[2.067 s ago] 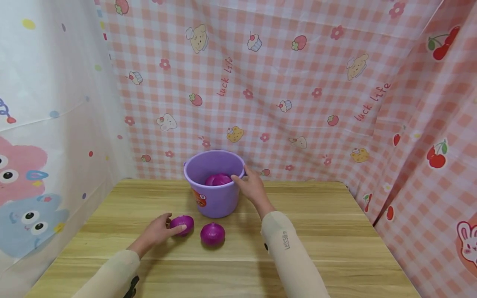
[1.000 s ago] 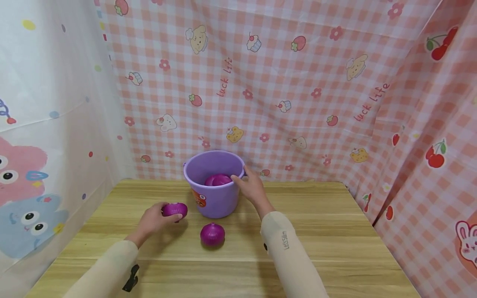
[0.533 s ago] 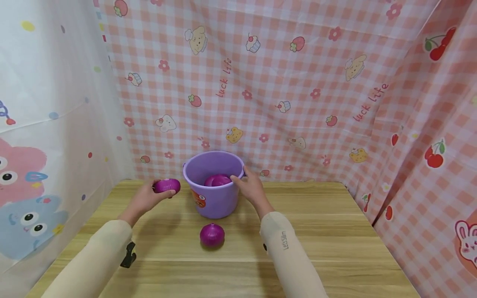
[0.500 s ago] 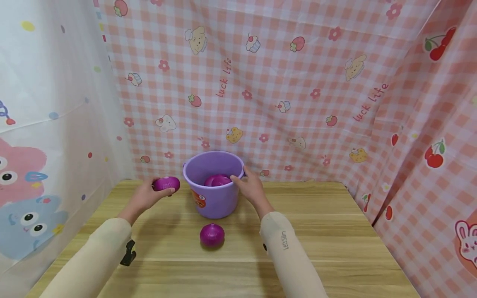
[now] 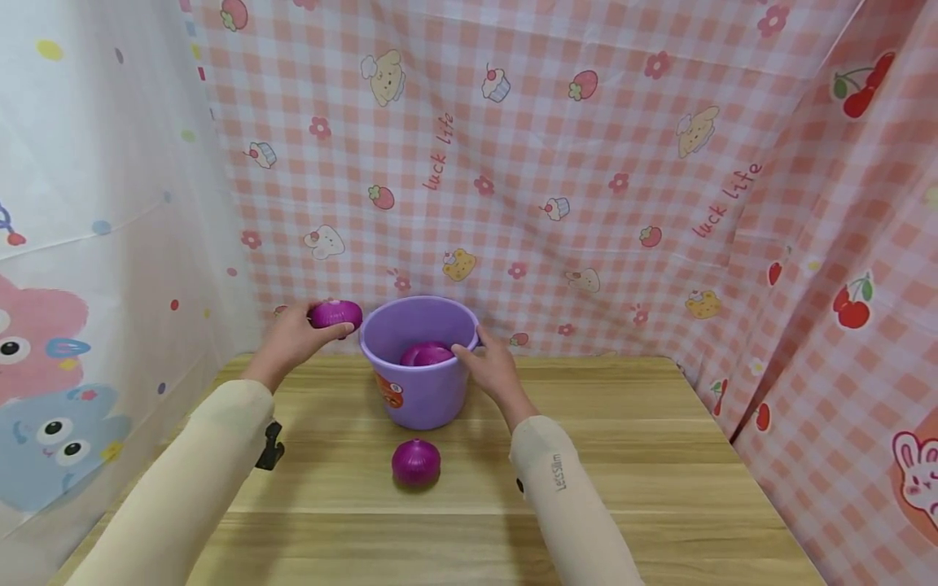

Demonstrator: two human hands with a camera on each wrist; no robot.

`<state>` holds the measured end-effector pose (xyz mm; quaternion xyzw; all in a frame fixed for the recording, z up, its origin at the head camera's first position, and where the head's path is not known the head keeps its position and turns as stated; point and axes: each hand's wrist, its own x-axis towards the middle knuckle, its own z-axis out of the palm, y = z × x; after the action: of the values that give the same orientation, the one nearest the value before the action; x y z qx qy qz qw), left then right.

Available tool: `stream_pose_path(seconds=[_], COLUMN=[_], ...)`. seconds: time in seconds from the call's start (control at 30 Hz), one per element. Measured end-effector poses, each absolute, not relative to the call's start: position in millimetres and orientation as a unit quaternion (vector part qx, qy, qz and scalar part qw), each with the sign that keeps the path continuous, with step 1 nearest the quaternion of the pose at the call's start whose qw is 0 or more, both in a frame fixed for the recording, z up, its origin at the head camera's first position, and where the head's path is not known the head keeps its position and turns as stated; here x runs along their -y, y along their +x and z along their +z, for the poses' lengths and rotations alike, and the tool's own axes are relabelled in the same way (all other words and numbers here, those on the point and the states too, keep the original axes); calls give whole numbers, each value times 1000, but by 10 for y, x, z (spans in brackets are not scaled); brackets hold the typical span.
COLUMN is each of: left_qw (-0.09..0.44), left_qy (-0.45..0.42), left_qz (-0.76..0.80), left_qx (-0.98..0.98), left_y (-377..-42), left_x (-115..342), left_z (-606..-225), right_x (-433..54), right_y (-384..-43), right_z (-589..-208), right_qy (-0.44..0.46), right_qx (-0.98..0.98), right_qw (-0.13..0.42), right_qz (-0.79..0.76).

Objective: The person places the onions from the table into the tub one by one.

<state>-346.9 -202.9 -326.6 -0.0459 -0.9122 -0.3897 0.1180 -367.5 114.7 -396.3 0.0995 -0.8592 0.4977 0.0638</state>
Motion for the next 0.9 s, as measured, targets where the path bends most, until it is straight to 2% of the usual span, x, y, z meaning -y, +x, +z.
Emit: stream_pose_path(seconds=[0.23, 0.5, 0.9], left_qw=[97, 102, 91], left_qy=[-35, -53, -49], left_qz=[-395, -399, -383], left_qx=[913, 910, 918], left_y=[-3540, -3604, -3579], left_x=[1790, 1568, 1550], left_z=[-3248, -3285, -3387], right_x=[-1133, -1131, -1153], right_y=[-3683, -3684, -3674], right_z=[-3976, -3980, -3965], right_qy=[111, 113, 115], right_qx=[857, 856, 857], right_qw=[65, 71, 84], right_qz=[499, 500, 495])
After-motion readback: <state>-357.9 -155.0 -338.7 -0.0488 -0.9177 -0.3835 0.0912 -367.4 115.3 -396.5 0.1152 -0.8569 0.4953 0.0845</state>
